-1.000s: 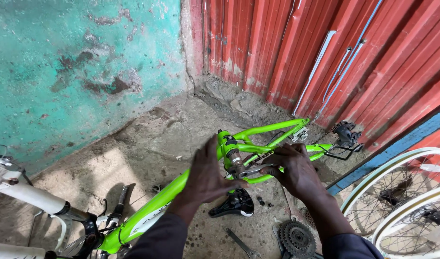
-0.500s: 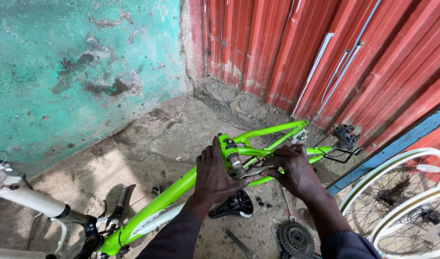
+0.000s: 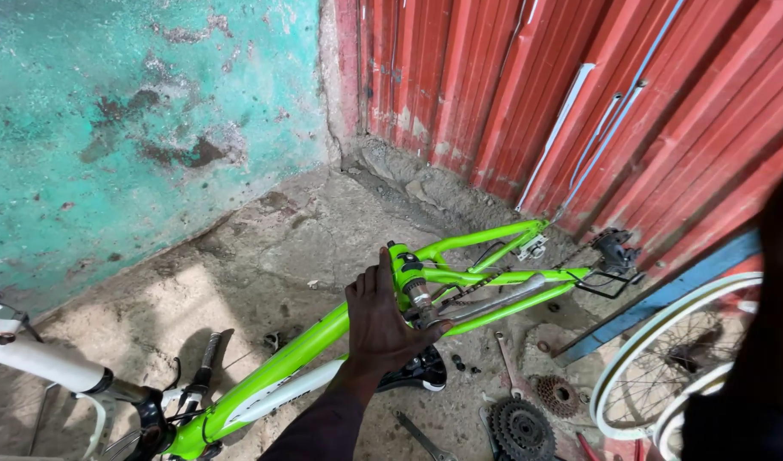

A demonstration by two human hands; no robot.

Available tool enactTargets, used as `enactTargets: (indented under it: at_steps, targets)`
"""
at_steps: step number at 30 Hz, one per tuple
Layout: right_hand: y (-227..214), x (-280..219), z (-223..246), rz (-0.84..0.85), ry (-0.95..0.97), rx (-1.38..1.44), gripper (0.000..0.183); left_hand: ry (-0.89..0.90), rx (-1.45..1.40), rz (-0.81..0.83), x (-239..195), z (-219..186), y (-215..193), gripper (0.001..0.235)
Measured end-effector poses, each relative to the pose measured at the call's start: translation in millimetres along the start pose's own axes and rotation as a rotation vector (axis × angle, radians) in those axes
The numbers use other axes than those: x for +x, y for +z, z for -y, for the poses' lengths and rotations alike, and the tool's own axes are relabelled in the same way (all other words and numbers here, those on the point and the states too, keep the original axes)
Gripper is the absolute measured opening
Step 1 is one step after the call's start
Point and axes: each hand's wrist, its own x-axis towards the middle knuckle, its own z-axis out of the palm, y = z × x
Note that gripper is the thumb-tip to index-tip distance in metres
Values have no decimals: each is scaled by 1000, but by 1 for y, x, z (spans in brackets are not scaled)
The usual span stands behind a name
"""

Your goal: The person removes the crankset from a green bicycle frame, then uses a wrench to tighten the bottom bracket. They later use a hammer and a metal pipe to tap the bottom bracket into place.

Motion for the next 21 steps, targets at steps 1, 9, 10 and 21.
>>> enactTargets:
  at_steps: [1, 9, 10, 21]
  targets:
    - [28, 0, -2, 4, -2, 5, 65, -2, 6, -2, 0, 4, 7, 140]
    - [332, -222, 133, -85, -309, -456, 58, -63, 66, -72, -7, 20, 25, 151]
    - [324, -197, 140, -90, -317, -448, 58, -59, 74, -80, 12, 18, 28, 151]
    - [347, -270, 134, 787, -325, 20, 38, -70, 18, 48, 1, 9, 8, 144]
